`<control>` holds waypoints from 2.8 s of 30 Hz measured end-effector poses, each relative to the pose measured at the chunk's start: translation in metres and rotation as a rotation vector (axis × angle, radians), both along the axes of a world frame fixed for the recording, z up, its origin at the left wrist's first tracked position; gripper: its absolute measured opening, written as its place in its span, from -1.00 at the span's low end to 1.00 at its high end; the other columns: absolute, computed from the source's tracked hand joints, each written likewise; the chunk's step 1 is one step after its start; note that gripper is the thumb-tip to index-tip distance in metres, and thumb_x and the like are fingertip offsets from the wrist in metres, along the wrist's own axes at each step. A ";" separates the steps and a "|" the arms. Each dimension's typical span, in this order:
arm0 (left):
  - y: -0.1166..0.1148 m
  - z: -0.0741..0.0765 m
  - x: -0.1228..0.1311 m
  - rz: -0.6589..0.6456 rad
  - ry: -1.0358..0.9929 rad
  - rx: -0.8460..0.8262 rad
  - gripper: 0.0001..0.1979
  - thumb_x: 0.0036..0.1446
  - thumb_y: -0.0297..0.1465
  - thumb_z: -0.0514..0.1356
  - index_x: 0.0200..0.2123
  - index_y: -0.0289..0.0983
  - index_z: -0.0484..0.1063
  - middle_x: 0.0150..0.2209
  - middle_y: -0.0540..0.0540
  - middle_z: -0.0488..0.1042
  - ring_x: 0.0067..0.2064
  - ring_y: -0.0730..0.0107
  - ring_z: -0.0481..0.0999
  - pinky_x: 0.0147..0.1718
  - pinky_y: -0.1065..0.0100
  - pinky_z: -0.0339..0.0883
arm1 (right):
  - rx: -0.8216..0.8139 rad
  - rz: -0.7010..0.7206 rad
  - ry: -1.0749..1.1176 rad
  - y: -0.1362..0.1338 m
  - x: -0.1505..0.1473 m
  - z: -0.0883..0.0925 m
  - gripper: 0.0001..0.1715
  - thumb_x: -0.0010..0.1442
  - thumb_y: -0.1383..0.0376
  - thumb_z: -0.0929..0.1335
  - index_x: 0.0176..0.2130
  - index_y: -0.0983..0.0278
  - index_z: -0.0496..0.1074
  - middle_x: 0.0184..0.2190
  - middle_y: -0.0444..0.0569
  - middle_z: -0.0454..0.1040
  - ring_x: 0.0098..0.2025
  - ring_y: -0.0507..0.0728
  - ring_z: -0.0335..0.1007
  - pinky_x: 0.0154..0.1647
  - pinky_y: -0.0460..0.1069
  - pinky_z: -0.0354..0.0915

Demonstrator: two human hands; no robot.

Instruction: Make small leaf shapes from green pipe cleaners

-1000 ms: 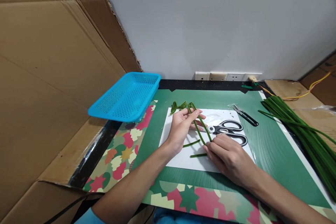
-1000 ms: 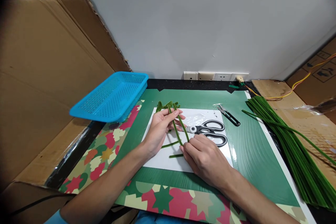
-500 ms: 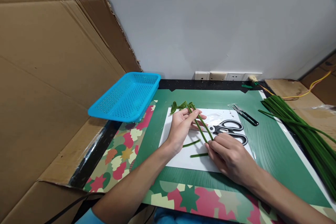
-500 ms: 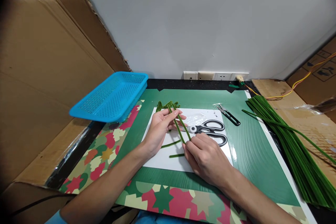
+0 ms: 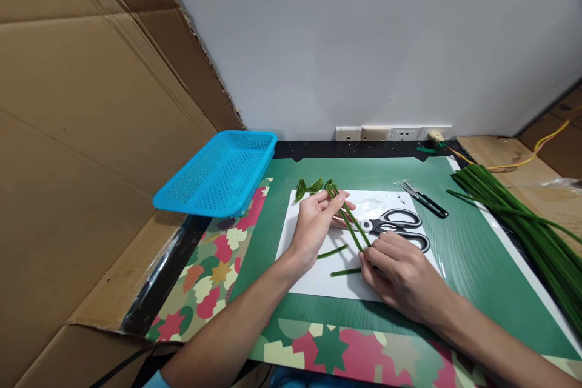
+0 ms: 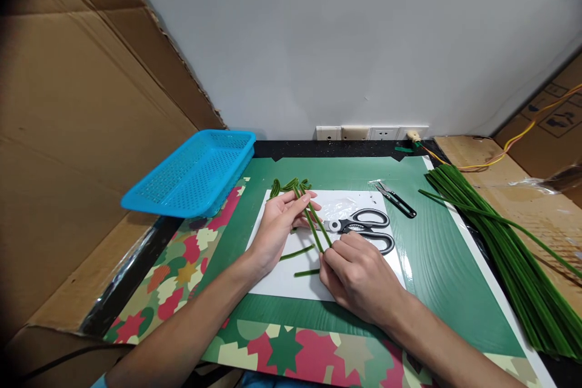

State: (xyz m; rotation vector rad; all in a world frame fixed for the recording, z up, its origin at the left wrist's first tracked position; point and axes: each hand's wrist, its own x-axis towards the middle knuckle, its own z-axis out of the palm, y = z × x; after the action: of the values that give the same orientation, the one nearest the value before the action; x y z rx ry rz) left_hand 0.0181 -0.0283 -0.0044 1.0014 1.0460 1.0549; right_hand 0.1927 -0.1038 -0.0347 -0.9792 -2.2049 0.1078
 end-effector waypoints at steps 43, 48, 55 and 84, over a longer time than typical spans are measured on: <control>0.003 0.002 -0.007 0.046 -0.105 0.029 -0.67 0.26 -0.13 0.33 -0.22 -0.32 0.64 -0.13 -0.23 0.71 -0.26 0.30 0.70 -0.29 0.41 0.51 | 0.137 -0.130 0.002 0.005 0.005 0.003 -0.87 0.41 0.42 0.36 -0.04 0.33 0.45 -0.36 -0.02 0.48 -0.35 0.14 0.33 -0.28 0.04 0.19; 0.002 0.003 -0.006 0.032 -0.134 0.029 -0.68 0.26 -0.14 0.34 -0.22 -0.31 0.64 -0.11 -0.23 0.71 -0.28 0.30 0.70 -0.33 0.42 0.49 | 0.152 -0.141 0.049 0.005 0.005 0.005 -0.89 0.43 0.37 0.37 -0.05 0.34 0.38 -0.40 -0.04 0.45 -0.39 0.13 0.31 -0.31 0.03 0.18; 0.003 0.001 -0.007 0.064 -0.117 0.019 -0.64 0.23 -0.11 0.35 -0.21 -0.32 0.64 -0.13 -0.25 0.71 -0.26 0.25 0.70 -0.30 0.38 0.50 | 0.180 -0.148 0.014 0.005 0.007 0.006 -0.86 0.42 0.41 0.38 -0.25 0.28 0.38 -0.48 -0.10 0.38 -0.44 0.09 0.23 -0.33 0.02 0.13; 0.001 0.003 -0.005 0.062 -0.127 0.028 -0.65 0.25 -0.09 0.33 -0.22 -0.30 0.62 -0.09 -0.22 0.70 -0.25 0.24 0.71 -0.32 0.37 0.49 | 0.147 -0.149 0.014 0.006 0.007 0.004 -0.81 0.43 0.40 0.35 -0.29 0.27 0.39 -0.48 -0.10 0.38 -0.44 0.09 0.25 -0.36 0.01 0.16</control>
State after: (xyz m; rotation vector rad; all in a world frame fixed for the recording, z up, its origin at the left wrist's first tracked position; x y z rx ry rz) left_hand 0.0127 -0.0271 -0.0018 0.9168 0.9653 1.1716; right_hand 0.2001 -0.0977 -0.0310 -1.0519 -2.0865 -0.1144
